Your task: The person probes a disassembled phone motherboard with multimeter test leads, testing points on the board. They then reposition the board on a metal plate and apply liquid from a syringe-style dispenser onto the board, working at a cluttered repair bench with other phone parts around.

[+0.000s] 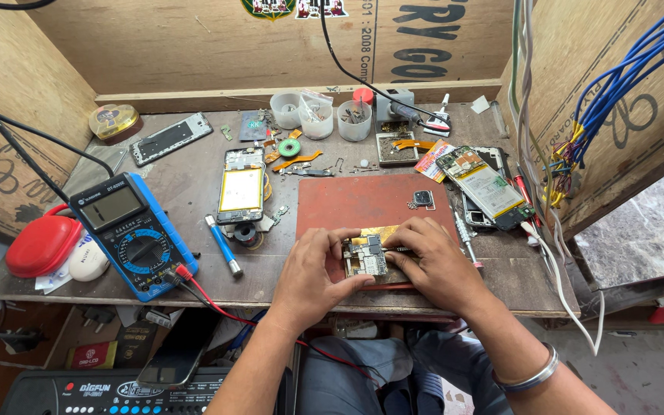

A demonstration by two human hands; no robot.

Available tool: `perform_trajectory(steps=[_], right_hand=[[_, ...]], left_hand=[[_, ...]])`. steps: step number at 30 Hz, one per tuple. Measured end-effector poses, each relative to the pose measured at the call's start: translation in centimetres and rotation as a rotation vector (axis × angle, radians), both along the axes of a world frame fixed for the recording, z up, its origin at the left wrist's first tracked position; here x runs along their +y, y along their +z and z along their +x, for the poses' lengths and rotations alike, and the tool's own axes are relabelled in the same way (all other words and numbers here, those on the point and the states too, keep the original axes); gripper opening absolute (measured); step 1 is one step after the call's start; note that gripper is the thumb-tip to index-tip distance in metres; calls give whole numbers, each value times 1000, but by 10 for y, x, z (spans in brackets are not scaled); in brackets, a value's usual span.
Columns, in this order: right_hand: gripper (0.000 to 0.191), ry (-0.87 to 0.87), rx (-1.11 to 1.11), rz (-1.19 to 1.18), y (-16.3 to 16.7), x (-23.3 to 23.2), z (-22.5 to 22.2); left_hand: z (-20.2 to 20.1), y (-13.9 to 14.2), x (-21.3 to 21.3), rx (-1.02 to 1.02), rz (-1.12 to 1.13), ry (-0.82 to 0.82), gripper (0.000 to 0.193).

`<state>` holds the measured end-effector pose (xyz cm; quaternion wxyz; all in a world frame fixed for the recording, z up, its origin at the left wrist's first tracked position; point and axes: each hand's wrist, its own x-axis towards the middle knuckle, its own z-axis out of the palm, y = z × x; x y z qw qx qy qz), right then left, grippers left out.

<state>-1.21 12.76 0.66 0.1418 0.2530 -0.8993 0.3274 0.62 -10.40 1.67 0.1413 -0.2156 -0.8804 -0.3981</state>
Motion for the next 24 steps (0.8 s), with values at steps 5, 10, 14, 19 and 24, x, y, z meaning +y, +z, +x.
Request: perform_trajectory(steps=[5,10,14,19,24], right_hand=[[17,18,-19,-10,1,2,-1],[18,30,-15,-15,2,3,-3],[17,32,-29,-7,2,3,-4],[15,35,-4,-8,4,5,-4],[16,24,-36,-14,5,7,-3]], left_hand=[[-2,-2,1,-16,-1,-1,59],[-4,-4,1,14,-6,-5,54],[-3,-4,2,-9,-17,5,58],[-2,-1,4,23,-22,7,60],[-2,2,8,9,-12,20,62]])
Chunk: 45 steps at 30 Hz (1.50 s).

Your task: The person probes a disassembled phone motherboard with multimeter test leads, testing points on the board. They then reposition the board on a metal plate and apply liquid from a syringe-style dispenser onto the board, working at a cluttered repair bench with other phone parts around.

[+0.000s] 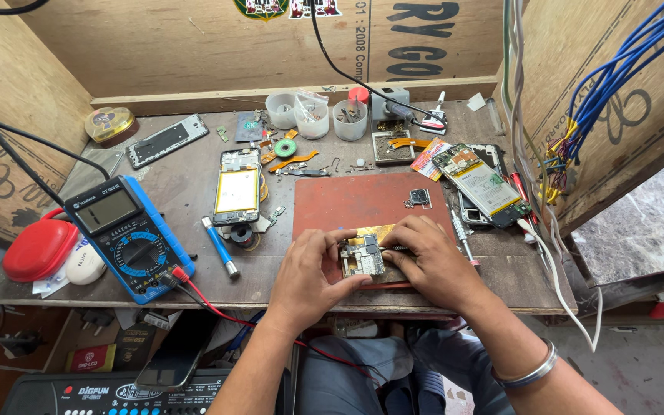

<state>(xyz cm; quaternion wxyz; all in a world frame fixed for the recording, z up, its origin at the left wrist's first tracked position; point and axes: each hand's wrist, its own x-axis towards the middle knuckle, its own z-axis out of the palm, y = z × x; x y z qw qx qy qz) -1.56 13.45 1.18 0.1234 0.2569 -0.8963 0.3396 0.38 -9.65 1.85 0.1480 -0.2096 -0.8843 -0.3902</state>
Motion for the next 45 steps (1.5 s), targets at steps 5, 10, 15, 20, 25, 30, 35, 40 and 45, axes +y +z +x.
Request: perform_trajectory(steps=[5,10,15,20,25,30,35,40,45], right_hand=[[15,-6,3,9,0,0,0],[17,-4,14,-6,0,0,0],[16,2,17,-3,-2,1,-3],[16,-5,18,-10,-3,0,-3],[17,-12,9,-16,-2,0,-2],[18,-16,6,-20,-1,2,-2],[17,-7,8,-26,-2,2,-2],[18,-13,6,-31,-3,2,-2],[18,-1,14,-34,-6,2,-2]], left_hand=[[0,1,0,-23,-13,10,59],[0,2,0,6,8,0,61],[-2,0,-1,4,8,1,59],[-3,-3,-3,37,20,-14,59],[-3,-4,-2,43,24,-11,57],[-4,-3,-1,4,16,-4,63],[-4,-2,-2,27,35,-28,61],[-4,-1,-5,54,45,-74,61],[-3,-4,-9,83,76,-150,57]])
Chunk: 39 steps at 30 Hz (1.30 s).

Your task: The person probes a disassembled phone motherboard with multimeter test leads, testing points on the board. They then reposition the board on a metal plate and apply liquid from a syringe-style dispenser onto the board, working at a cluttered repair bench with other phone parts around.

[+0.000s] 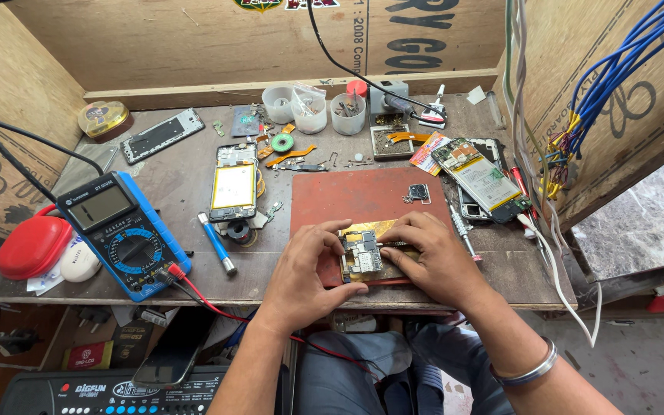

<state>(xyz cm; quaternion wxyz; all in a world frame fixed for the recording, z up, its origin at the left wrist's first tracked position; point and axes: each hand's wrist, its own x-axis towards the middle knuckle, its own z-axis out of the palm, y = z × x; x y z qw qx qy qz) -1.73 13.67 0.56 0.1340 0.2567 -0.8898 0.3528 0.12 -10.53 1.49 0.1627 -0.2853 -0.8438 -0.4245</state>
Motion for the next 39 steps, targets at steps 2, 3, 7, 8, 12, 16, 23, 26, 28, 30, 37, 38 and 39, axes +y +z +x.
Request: perform_trajectory(steps=[2,3,7,8,12,16,23,26,28,30,37,38,39], right_hand=[[17,0,-2,-2,0,-1,-1],[17,-2,-5,-4,-1,-1,-1],[17,5,-2,-11,1,-2,-1],[17,2,-1,-11,1,-2,-1],[17,-4,-4,-15,2,-2,-1],[18,4,-4,-15,2,-1,-1],[18,1,7,-3,1,-2,0],[18,-1,3,-3,1,-2,-1],[18,-2,-2,-4,2,-3,-1],[18,0,9,-10,2,-3,0],[18,-8,-1,-1,6,-5,5],[18,-9,-2,-3,6,-5,5],[18,-10,-2,-5,6,-5,6]], left_hand=[[0,-1,-4,-1,45,-43,48],[1,-2,-6,-14,80,-64,41],[1,-6,-9,-60,138,-37,24],[2,-7,-9,-64,104,-26,22],[2,-9,-6,-23,19,17,17],[3,-9,-5,-7,5,53,15],[4,-10,-3,-27,-12,52,16],[1,-9,-4,-29,-10,51,15],[0,-9,-3,-13,-28,58,16],[-1,-8,-3,-34,-35,57,17],[3,-1,-3,-52,-51,57,19],[3,-1,-3,-55,-54,54,18],[3,0,-3,-59,-58,51,18]])
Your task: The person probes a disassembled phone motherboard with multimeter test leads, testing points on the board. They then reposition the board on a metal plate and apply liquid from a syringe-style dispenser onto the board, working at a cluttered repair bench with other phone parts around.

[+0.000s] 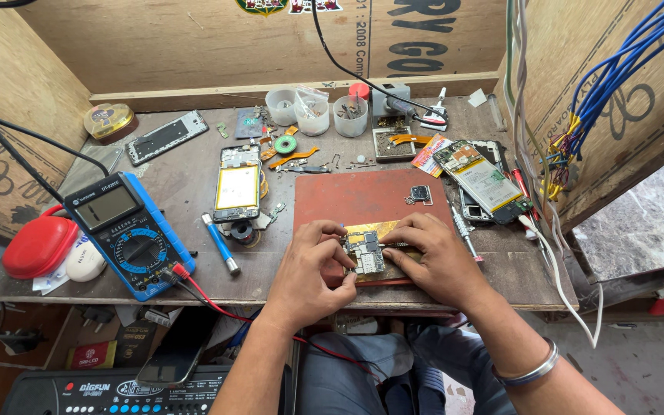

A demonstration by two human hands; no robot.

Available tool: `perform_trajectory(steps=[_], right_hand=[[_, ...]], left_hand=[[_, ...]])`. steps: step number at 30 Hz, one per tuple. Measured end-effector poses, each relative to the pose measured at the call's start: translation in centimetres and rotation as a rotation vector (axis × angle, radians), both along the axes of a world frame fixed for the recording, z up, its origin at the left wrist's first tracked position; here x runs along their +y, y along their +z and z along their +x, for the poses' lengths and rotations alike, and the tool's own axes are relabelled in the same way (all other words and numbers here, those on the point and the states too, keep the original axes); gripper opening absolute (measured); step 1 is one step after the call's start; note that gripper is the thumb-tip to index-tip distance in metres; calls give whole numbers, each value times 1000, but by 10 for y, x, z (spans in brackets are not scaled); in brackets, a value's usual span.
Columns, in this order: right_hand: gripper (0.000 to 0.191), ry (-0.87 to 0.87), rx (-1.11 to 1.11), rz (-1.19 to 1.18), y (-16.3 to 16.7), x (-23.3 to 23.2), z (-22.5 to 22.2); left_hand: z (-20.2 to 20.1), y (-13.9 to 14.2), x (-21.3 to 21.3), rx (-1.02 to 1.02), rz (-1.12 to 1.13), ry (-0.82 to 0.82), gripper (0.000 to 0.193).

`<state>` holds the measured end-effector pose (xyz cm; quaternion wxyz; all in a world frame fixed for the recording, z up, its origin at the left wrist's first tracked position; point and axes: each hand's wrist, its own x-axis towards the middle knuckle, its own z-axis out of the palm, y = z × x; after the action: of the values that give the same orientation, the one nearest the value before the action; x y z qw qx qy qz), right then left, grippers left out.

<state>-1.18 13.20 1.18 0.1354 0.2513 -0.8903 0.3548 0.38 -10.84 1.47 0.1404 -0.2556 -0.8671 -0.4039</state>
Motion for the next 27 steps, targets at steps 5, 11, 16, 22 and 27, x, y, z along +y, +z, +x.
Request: perform_trajectory(steps=[5,11,16,22,27], right_hand=[[18,-6,-14,-3,0,0,0],[19,-1,9,26,-1,-2,-2],[22,23,46,31,0,-4,-2],[42,48,-76,-247,12,0,8],[34,-111,-43,-240,28,18,21]], left_hand=[[2,-1,-1,6,-2,-5,17],[4,-2,-5,9,35,-4,15],[4,-2,-8,2,29,-6,15],[8,0,-9,-15,38,1,15],[14,6,-19,19,68,-37,25]])
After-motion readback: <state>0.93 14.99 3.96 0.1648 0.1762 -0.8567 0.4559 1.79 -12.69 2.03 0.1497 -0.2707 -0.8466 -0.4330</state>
